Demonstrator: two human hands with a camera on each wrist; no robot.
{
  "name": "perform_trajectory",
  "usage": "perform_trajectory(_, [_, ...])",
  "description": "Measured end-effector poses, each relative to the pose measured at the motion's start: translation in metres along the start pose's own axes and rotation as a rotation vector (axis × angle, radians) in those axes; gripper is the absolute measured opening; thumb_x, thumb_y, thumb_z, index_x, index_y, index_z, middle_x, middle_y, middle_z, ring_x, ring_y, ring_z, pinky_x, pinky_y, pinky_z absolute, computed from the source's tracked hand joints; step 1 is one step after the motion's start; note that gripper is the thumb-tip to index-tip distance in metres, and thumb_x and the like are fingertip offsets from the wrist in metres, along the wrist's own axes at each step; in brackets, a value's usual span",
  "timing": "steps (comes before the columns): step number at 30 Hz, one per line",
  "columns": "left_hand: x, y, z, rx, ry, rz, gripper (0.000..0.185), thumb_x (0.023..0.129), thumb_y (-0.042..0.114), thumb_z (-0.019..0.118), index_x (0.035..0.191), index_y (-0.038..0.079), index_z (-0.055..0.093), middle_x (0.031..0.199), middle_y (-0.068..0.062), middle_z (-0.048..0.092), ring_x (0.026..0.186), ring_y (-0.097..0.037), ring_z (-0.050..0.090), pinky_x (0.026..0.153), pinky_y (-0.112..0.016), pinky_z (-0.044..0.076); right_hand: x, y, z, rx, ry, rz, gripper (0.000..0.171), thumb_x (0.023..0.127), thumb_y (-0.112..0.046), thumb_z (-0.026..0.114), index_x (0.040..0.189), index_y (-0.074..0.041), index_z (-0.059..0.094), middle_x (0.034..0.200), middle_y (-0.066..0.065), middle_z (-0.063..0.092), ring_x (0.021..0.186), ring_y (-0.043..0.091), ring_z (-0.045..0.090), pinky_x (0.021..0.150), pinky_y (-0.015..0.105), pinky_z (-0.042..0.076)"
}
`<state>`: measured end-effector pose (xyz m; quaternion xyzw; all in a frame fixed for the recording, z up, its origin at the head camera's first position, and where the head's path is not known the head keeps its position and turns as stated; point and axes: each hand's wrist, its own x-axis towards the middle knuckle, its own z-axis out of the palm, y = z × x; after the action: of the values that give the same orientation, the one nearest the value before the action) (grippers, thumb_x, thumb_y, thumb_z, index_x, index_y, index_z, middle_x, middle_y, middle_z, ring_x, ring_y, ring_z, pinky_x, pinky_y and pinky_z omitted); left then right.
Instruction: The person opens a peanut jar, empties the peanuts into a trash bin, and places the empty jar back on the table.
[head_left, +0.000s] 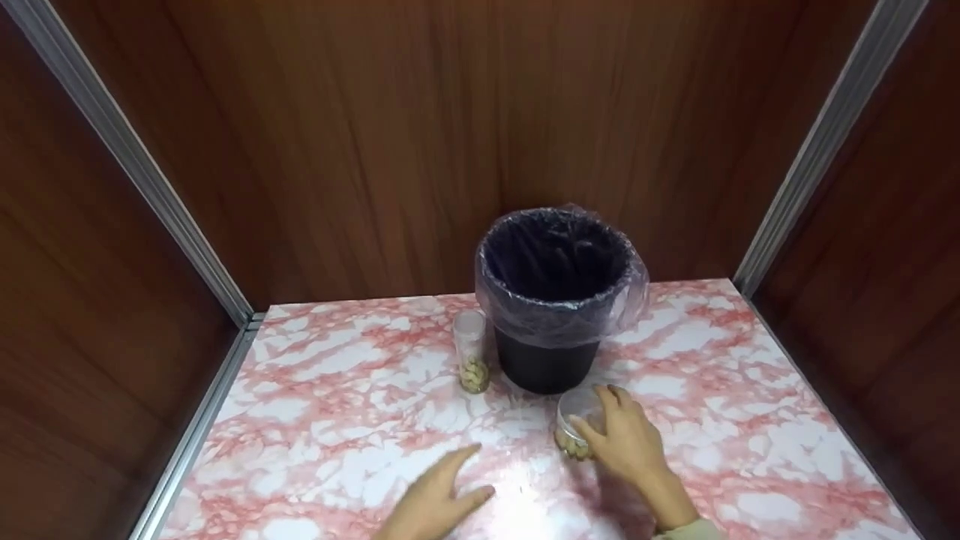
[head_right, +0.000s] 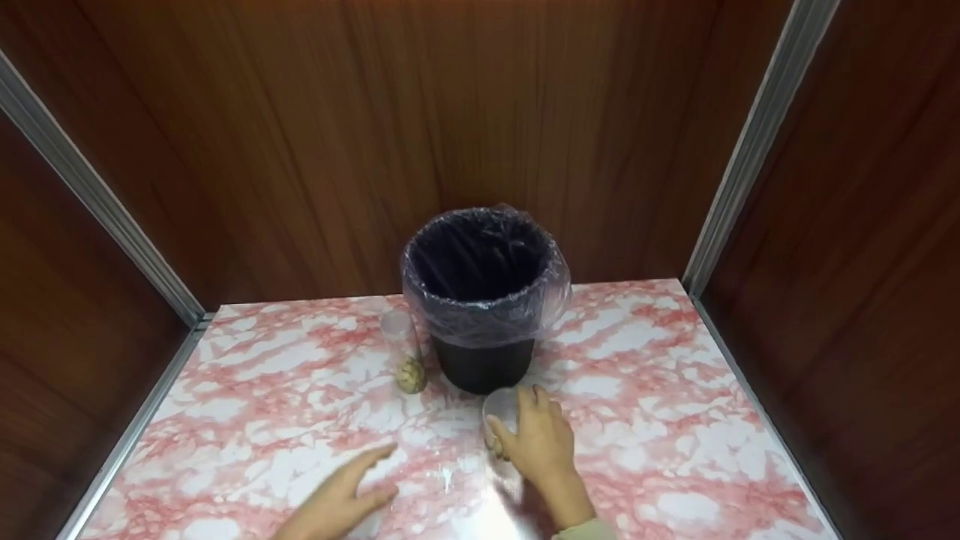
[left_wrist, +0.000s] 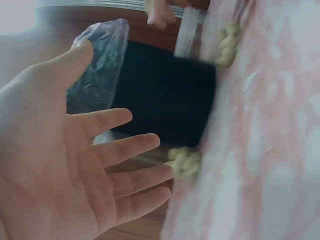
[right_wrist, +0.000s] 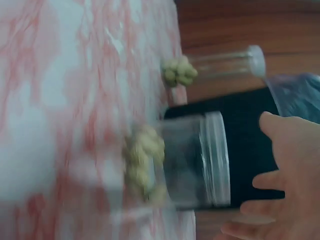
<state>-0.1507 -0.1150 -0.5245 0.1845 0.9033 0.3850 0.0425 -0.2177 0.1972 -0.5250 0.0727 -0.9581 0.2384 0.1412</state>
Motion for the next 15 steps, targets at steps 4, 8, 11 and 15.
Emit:
perform_trajectory(4, [0.0, -0.003, 0.015, -0.122, -0.09, -0.072, 0.073, 0.091, 0.06, 0.055, 0.144, 0.011, 0.046, 0.14, -0.01, 0.051, 0.126, -0.034, 0.048, 0.1, -0.058, 0.039, 0.005, -0.009, 0.012, -0.05, -0.027, 0.039, 0.079, 0.08, -0.058, 0.071, 0.134, -0.002, 0.054, 0.131, 0.024, 0.051, 0.112, 0.042, 0.054, 0.079, 0.057, 0.051])
perform_trajectory(8, [-0.001, -0.008, 0.024, -0.214, -0.133, -0.139, 0.073, 0.092, 0.059, 0.055, 0.144, 0.009, 0.046, 0.14, -0.012, 0.05, 0.125, -0.039, 0.048, 0.096, -0.062, 0.04, 0.01, -0.01, 0.019, -0.07, -0.018, 0.01, 0.078, 0.076, -0.053, 0.077, 0.131, -0.002, 0.056, 0.125, 0.023, 0.054, 0.107, 0.04, 0.054, 0.077, 0.053, 0.051])
perform_trajectory(11, [-0.001, -0.014, 0.027, -0.265, -0.121, -0.164, 0.07, 0.093, 0.056, 0.056, 0.143, 0.008, 0.046, 0.137, -0.016, 0.052, 0.121, -0.042, 0.05, 0.093, -0.063, 0.042, 0.012, -0.007, 0.025, -0.047, 0.013, -0.019, 0.073, 0.074, -0.047, 0.079, 0.127, -0.001, 0.058, 0.122, 0.022, 0.055, 0.106, 0.039, 0.053, 0.077, 0.052, 0.051])
perform_trajectory(15, [0.0, -0.02, 0.031, -0.389, -0.098, -0.14, 0.063, 0.096, 0.046, 0.057, 0.14, 0.002, 0.047, 0.133, -0.022, 0.052, 0.117, -0.043, 0.051, 0.092, -0.062, 0.044, 0.01, -0.004, 0.029, -0.025, 0.051, -0.038, 0.07, 0.068, -0.041, 0.084, 0.122, -0.002, 0.06, 0.118, 0.022, 0.056, 0.104, 0.04, 0.053, 0.077, 0.053, 0.051])
